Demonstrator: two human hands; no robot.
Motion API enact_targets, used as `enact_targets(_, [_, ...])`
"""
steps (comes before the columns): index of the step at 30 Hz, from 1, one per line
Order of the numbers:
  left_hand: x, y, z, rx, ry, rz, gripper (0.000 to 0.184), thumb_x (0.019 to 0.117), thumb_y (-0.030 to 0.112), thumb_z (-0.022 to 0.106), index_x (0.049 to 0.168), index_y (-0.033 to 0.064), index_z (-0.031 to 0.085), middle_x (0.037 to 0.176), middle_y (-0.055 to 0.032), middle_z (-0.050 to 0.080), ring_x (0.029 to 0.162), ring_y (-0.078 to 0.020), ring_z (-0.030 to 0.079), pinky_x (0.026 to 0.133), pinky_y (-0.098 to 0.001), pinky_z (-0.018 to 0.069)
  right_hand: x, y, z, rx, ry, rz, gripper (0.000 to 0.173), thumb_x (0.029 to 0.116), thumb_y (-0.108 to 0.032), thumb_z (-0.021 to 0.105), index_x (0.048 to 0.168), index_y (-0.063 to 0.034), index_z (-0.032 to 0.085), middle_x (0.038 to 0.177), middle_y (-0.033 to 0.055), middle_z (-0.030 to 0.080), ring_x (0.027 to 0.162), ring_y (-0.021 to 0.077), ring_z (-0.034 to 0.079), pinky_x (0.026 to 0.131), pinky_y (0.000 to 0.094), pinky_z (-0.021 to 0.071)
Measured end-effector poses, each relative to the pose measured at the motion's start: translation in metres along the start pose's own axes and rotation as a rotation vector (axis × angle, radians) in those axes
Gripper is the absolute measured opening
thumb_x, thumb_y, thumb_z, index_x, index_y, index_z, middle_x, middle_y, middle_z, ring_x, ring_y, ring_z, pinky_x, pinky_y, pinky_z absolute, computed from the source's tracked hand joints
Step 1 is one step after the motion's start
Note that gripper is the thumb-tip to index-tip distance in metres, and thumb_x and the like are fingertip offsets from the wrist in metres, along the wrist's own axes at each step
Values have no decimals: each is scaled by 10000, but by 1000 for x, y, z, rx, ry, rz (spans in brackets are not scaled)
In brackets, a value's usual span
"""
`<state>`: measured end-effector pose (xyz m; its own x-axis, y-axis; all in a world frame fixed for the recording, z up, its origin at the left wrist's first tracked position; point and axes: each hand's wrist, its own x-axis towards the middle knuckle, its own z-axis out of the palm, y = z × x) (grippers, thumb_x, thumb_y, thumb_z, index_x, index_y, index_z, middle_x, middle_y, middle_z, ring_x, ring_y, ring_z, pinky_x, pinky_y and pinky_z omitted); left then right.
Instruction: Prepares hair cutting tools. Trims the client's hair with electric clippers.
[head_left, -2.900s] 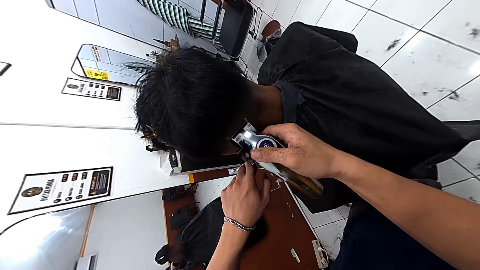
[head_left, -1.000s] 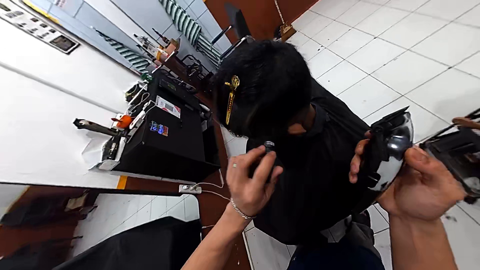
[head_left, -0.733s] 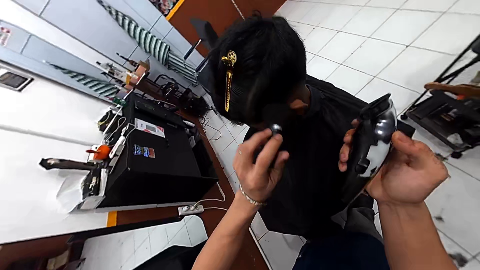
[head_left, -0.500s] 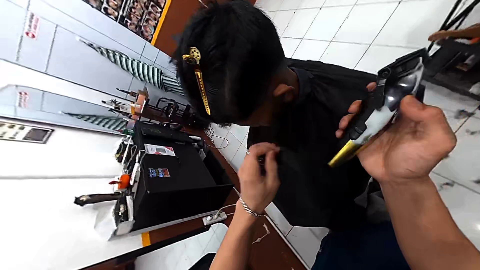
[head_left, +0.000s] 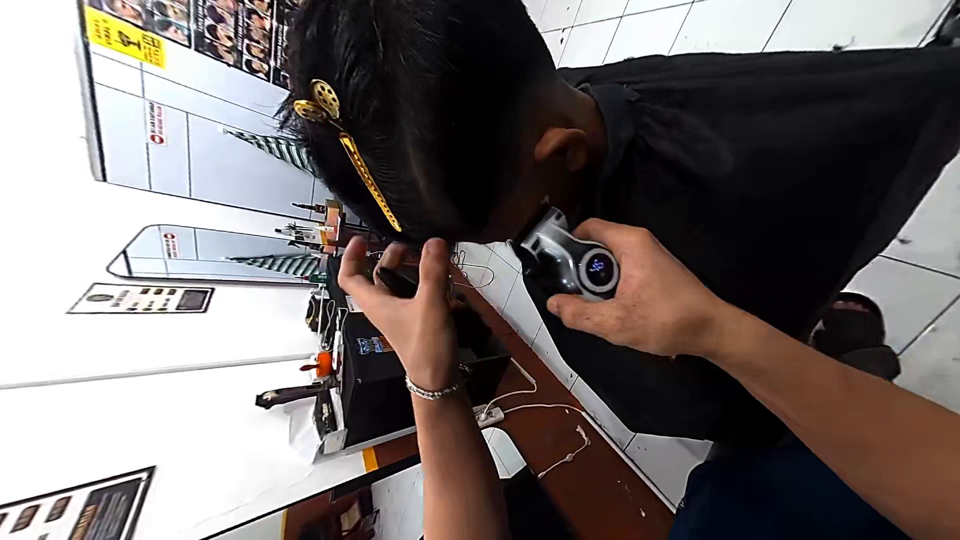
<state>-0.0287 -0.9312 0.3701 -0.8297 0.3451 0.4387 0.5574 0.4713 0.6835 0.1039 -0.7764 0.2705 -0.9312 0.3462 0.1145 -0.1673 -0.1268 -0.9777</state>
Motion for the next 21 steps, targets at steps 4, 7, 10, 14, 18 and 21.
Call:
enact_targets(4, [22,3,-4,46,-135,-47,802,838,494,805,1443,151,407,996,53,601,577,-34,558,515,-196,525,11,-13,-16,-49,-214,28,345,994,-364,646,1173,-70,631,878,18,633,765,93,618,669,306,514])
enact_targets(7, [27,2,-5,60,-167,-7,646,830,450,821,1318,176,498,881,74,610,549,-38,562,507,-203,532,21,-17,-24,-97,-258,13,345,993,-398,657,1132,-82,656,814,-1,635,698,60,610,617,259,503])
enact_targets(10, [28,4,-2,60,-175,14,570,832,396,832,1254,173,519,829,82,615,534,-35,565,493,-202,534,28,-21,-27,-149,-270,27,338,986,-428,661,1075,-102,667,775,-14,622,671,59,601,584,264,485])
enact_targets(14, [29,4,-3,46,-188,19,540,838,366,833,1234,177,518,829,86,614,534,-30,559,490,-192,525,31,-25,-31,-166,-262,42,328,988,-431,661,1030,-107,676,752,-17,613,656,62,593,570,267,472])
enact_targets(18, [31,5,-4,39,-188,12,522,837,357,828,1222,179,522,805,85,607,537,-32,566,495,-198,531,32,-23,-33,-180,-274,8,319,981,-413,672,1062,-104,672,782,-17,618,684,63,596,595,275,478])
enact_targets(21, [32,3,-5,29,-193,13,525,839,353,830,1227,174,526,800,79,613,543,-38,571,507,-205,537,33,-24,-35,-190,-255,24,318,977,-428,669,1043,-116,672,761,-23,613,662,62,591,572,272,469])
